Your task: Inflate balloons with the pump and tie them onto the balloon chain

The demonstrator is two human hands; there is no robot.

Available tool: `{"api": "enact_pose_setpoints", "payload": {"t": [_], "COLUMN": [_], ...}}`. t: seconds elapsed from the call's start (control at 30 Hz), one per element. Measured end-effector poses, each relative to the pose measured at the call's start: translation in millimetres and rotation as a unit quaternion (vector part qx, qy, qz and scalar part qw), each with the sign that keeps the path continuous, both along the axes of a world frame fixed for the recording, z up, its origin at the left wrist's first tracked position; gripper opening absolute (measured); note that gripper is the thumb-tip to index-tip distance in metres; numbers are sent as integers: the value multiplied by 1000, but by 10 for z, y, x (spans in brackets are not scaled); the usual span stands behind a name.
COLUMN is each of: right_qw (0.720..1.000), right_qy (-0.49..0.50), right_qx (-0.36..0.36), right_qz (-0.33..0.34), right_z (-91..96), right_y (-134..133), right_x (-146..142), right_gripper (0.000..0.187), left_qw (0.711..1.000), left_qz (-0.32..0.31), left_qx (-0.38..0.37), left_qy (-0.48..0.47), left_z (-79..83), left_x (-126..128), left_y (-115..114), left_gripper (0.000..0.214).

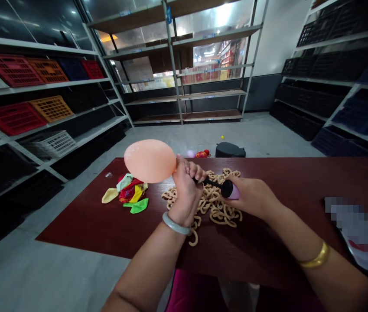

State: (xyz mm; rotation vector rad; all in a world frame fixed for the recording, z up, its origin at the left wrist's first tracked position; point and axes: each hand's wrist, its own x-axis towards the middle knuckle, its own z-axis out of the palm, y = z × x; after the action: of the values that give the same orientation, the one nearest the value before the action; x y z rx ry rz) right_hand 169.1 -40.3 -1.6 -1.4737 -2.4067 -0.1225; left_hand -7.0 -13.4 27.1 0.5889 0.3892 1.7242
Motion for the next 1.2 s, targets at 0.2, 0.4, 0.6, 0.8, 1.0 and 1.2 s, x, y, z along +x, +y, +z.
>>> {"api": "enact_pose_setpoints", "payload": {"t": [0.2,0.4,0.6,0.8,1.0,1.2], "right_qw": [999,999,1000,998,994,994], "right_qy": [28,32,-4,-23,-28,-12], "right_qx": [9,10,15,35,62,67], "right_qz": [-14,-22,-20,-44,-81,-87], "right_z": [72,87,3,-83,-70,-30], "right_y": [-79,-96,25,132,30,-65], "right_x": [-213,-240,7,205,37,-228], "right_gripper": [46,47,53,58,55,47], "left_qw": [999,999,1000,998,999,999], "left_qz": [-34,-36,20,63,40,-13], "left_qx": [-30,-21,14,22,-16,-49], "left_qy": [9,21,9,-5,-21,-10], "left_z": [-47,11,86,100,-46,-131], "left_x": [328,204,-317,-482,-33,337], "left_y": [-133,-100,136,218,96,-53], "left_gripper": [54,53,49,48,48,51]}}
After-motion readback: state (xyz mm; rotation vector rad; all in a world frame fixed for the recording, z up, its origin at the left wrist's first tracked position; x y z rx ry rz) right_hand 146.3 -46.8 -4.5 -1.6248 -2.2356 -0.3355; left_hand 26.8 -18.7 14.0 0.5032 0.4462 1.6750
